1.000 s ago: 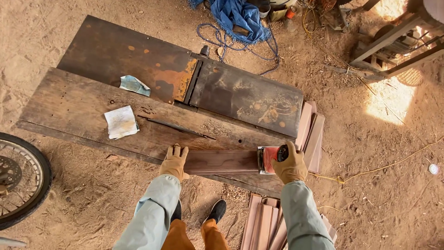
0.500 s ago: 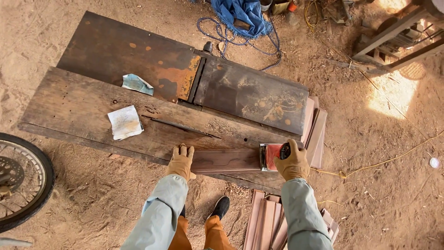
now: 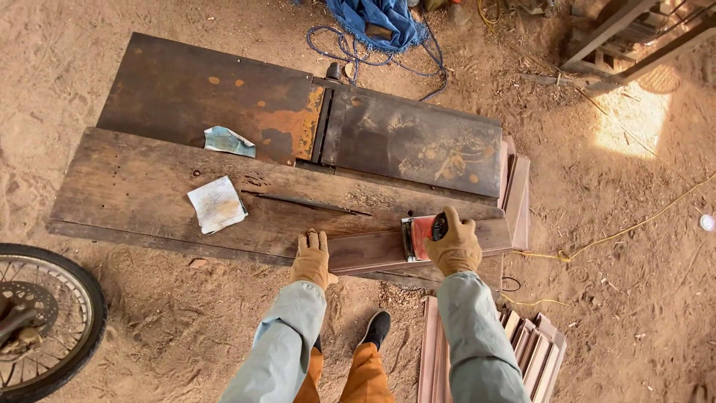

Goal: The recorder is using a handheld power sander to smooth a piece of lumber on a workbench.

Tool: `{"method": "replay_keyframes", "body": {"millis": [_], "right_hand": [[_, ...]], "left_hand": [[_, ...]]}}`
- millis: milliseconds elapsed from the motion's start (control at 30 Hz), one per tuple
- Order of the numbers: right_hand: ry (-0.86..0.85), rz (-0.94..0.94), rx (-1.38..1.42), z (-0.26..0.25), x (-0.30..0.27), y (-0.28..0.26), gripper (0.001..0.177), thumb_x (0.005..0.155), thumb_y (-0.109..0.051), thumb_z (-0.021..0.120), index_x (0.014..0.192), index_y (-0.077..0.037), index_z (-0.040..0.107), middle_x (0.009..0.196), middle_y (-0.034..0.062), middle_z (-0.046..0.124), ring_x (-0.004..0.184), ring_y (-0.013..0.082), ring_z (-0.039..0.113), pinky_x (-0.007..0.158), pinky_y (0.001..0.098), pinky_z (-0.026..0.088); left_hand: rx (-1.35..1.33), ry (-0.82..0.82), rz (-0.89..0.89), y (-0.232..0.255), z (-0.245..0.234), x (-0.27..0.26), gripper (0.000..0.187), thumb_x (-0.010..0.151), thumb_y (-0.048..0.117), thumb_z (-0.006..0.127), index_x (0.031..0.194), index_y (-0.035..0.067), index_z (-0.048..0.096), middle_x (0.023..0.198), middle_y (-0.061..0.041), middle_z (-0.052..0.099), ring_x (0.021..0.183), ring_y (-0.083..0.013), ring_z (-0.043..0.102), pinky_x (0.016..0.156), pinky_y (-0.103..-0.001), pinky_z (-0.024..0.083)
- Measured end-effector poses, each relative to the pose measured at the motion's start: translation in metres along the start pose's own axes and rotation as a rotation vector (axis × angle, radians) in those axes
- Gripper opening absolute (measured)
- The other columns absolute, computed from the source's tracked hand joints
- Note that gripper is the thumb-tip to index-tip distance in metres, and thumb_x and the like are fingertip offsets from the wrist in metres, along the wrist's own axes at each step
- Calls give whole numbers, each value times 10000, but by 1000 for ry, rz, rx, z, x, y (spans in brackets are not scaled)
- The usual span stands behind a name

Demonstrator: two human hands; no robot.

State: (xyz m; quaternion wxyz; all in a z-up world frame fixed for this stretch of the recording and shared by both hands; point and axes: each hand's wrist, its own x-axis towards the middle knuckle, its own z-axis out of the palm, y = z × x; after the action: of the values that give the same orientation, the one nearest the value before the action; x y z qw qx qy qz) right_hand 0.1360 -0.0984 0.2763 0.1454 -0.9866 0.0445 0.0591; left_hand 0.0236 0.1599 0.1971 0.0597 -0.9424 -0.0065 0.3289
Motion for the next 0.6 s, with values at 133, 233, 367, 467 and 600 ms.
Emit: {"method": "replay_keyframes", "body": {"millis": [133, 233, 367, 467, 600], "right_hand": [[-35, -17, -20, 12, -15, -28, 655, 739, -332, 833, 1330, -363, 549, 1153, 221, 605, 972, 452, 705, 737, 534, 598], [-58, -132, 15, 13, -34, -61, 578, 831, -457, 771, 1350, -335, 548, 1037, 197, 600, 885, 366, 729, 640, 492, 625], [-227, -117, -3, 10, -60, -107, 451, 957, -549, 636, 1288, -262, 531, 1021, 193, 572, 816, 316, 717, 552, 456, 641], [-230, -130, -12, 5, -67, -112, 426, 951, -540, 641, 1280, -295, 523, 1027, 191, 572, 837, 340, 700, 560, 471, 630], [-177, -163, -53, 3, -59, -85, 542, 800, -365, 776, 1278, -331, 523, 1068, 172, 569, 887, 394, 682, 635, 512, 600]], "left_hand": [[50, 13, -4, 1, 5, 2, 1364, 741, 802, 708, 1576, -109, 130, 1592, -274, 327, 1496, -365, 268, 1215, -493, 210], [78, 39, -5, 1, 10, 3, 1349, 754, 807, 690, 1580, -111, 148, 1590, -268, 346, 1496, -359, 277, 1220, -493, 216], [266, 316, -59, 12, 111, 65, 1193, 809, 700, 701, 1551, -80, 186, 1539, -249, 385, 1438, -369, 341, 1192, -526, 269], [208, 359, -79, 7, 69, 42, 1200, 766, 647, 784, 1555, -63, 226, 1528, -238, 413, 1429, -363, 363, 1197, -511, 274], [37, 119, -43, 7, 19, 9, 1342, 690, 751, 785, 1570, -77, 201, 1540, -266, 387, 1479, -363, 298, 1225, -500, 229]]}}
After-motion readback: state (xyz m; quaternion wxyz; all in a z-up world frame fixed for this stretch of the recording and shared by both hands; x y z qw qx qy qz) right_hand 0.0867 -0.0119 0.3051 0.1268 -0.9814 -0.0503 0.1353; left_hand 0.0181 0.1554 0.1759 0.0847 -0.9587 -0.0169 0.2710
